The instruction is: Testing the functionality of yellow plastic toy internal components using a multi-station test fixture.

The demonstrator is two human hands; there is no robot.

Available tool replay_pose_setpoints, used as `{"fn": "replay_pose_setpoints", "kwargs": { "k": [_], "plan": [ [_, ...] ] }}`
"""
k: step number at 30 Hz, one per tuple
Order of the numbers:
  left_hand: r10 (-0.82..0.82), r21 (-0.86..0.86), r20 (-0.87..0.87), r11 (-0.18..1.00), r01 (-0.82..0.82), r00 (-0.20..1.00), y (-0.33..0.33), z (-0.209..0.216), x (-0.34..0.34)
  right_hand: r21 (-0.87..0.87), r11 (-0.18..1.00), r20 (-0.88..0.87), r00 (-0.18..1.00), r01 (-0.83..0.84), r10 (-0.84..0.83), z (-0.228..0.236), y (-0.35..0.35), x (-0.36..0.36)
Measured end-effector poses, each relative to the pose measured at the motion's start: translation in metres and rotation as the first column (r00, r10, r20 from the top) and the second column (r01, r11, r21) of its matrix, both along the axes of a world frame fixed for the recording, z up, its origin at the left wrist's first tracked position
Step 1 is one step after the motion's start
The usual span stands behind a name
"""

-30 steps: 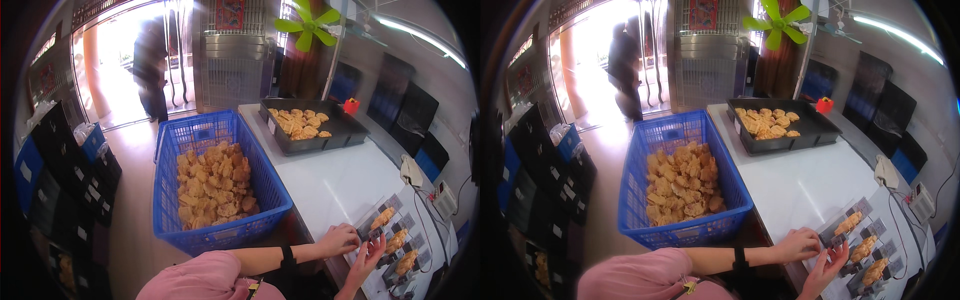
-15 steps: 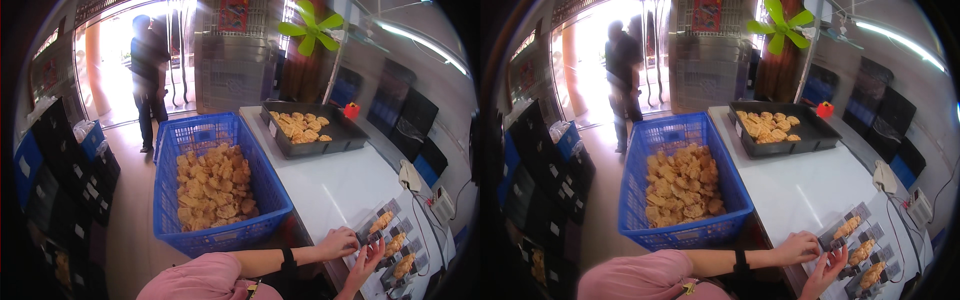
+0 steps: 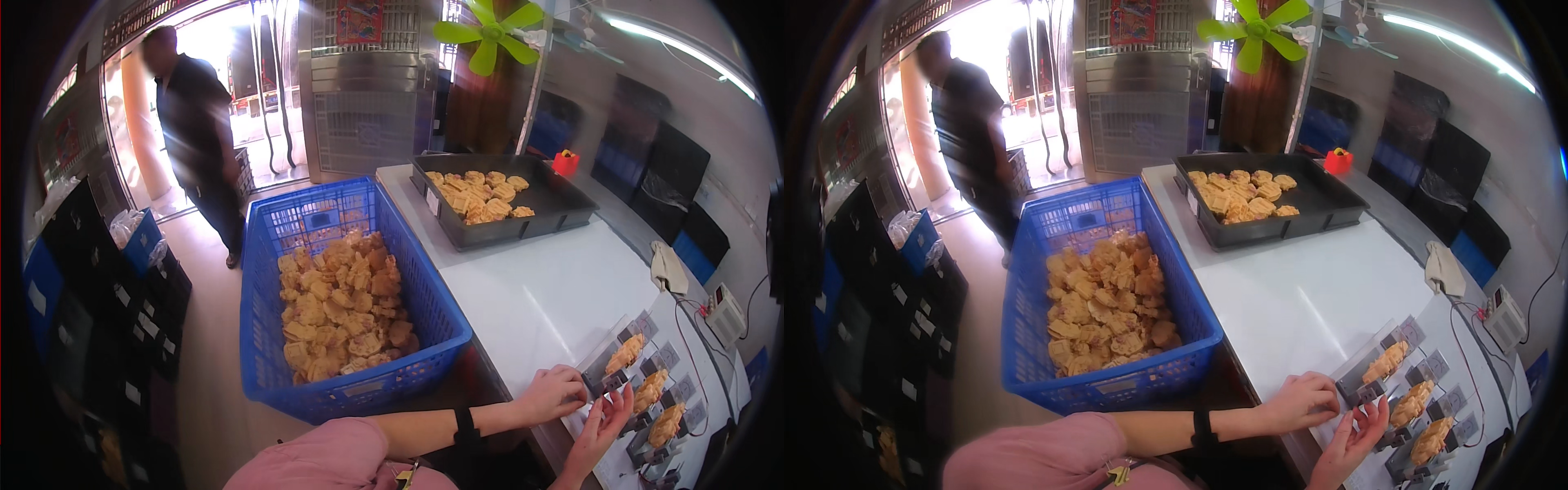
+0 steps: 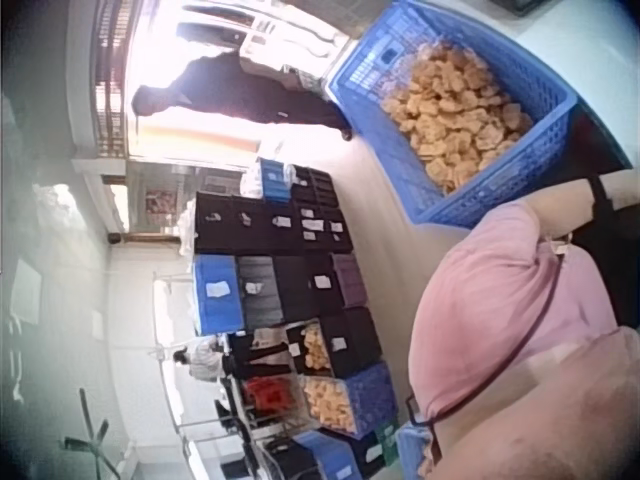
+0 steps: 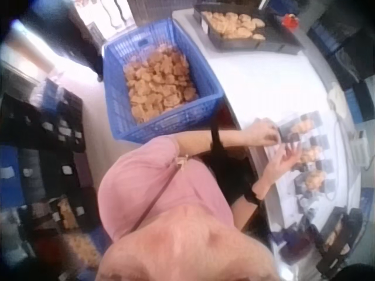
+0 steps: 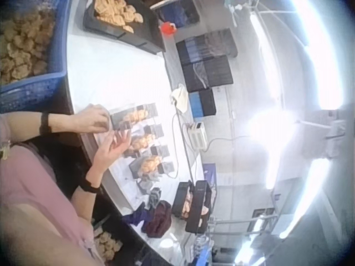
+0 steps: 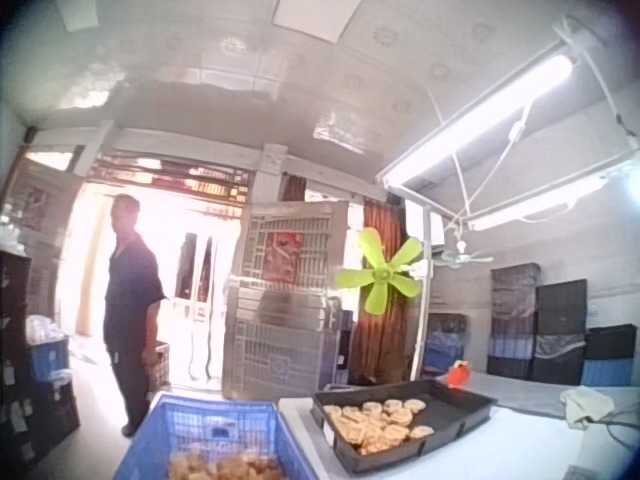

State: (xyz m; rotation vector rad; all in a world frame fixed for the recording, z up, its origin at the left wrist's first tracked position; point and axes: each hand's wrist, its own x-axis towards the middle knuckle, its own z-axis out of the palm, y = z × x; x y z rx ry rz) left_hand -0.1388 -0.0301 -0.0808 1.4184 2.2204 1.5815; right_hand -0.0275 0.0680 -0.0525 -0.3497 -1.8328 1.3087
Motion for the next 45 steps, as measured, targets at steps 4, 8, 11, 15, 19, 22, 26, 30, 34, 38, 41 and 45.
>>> {"fn": "replay_pose_setpoints", "kwargs": {
  "k": [4,8,11,15,19,22,26,30,34,38,41,45],
  "plan": [
    [0.006,0.025,-0.007,1.0,-0.005,1.0,0.0,0.0,0.0,-0.028,1.0,0.026,1.0,0.012,-0.012,0.004,-0.002,0.001],
    [0.004,0.008,0.003,1.0,-0.004,1.0,0.001,-0.001,0.0,-0.017,1.0,0.06,0.998,0.014,-0.013,0.005,-0.001,0.003],
    [0.007,0.038,-0.009,0.999,-0.007,1.0,0.0,-0.002,-0.001,-0.003,0.998,0.08,0.995,0.062,-0.062,0.004,-0.002,0.002],
    [0.014,0.062,-0.01,0.998,-0.013,1.0,0.001,-0.002,0.001,0.003,0.999,0.065,0.996,0.054,-0.054,0.002,0.0,0.002],
    [0.008,0.065,-0.007,0.998,-0.008,1.0,0.002,-0.002,0.0,0.038,0.995,0.055,0.994,0.094,-0.096,-0.004,0.004,0.002],
    [0.014,0.088,-0.004,0.996,-0.014,1.0,0.002,-0.004,0.001,0.045,0.988,0.059,0.987,0.15,-0.153,-0.01,0.012,0.004],
    [0.033,0.128,-0.001,0.991,-0.033,0.999,0.004,-0.006,0.003,-0.015,0.972,0.019,0.972,0.233,-0.233,-0.016,0.017,0.007],
    [0.048,0.119,-0.036,0.992,-0.043,0.998,0.005,-0.006,0.002,0.021,0.969,0.054,0.968,0.246,-0.247,-0.016,0.015,0.007],
    [0.032,0.121,-0.002,0.992,-0.032,0.999,0.004,-0.004,0.002,0.042,0.967,0.031,0.967,0.252,-0.253,-0.015,0.011,0.006],
    [0.02,0.091,-0.014,0.996,-0.018,1.0,0.004,-0.005,0.002,0.036,0.961,0.041,0.96,0.274,-0.276,-0.014,0.009,0.005],
    [0.044,0.123,0.01,0.991,-0.045,0.999,0.003,-0.004,0.004,-0.001,0.974,0.014,0.974,0.225,-0.225,-0.011,0.005,0.007],
    [0.026,0.121,-0.007,0.992,-0.025,1.0,0.004,-0.005,0.002,-0.039,0.964,0.034,0.965,0.262,-0.261,-0.009,0.001,0.006]
  ]
}}
